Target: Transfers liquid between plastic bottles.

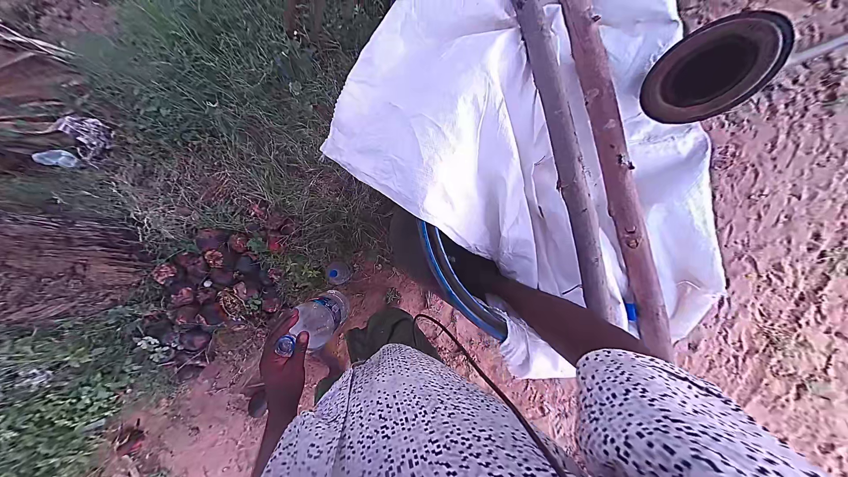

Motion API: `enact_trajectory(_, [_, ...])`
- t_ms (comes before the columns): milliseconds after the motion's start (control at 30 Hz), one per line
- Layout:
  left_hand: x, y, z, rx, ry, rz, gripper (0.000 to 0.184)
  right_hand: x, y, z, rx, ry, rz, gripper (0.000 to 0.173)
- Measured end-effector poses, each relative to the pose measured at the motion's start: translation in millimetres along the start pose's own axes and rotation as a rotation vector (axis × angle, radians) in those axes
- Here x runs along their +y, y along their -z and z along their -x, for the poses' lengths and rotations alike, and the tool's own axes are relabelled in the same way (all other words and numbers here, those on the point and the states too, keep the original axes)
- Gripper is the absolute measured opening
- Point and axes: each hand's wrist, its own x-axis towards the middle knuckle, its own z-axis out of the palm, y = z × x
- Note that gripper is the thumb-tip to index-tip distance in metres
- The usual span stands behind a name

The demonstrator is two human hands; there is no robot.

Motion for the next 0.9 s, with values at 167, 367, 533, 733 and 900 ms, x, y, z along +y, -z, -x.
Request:
enact_trajectory(167, [-11,9,-7,-0.032,-0.096,0.047,0.031,10,14,23,-0.108,-0.057,-0.008,0.047])
enact_trajectory(367, [-16,26,-17,-0.074,-0.201,0.154,0.024,-11,57,110,0.187,-0.012,-0.059,0.067])
enact_trajectory(533, [-17,41,-19,-0.084,-0.229,0.192,0.024,-50,103,168,0.403,0.153,-0.139,0.102])
enact_trajectory(733, [-18,51,-27,-0.058,-0.188,0.162,0.024,-134,142,223,0.486,0.253,0.134,0.098])
enact_trajectory(900, [-34,63,-33,-0.004,-0.176,0.186,0.019,-220,115,191,0.345,0.355,0.167,0.107])
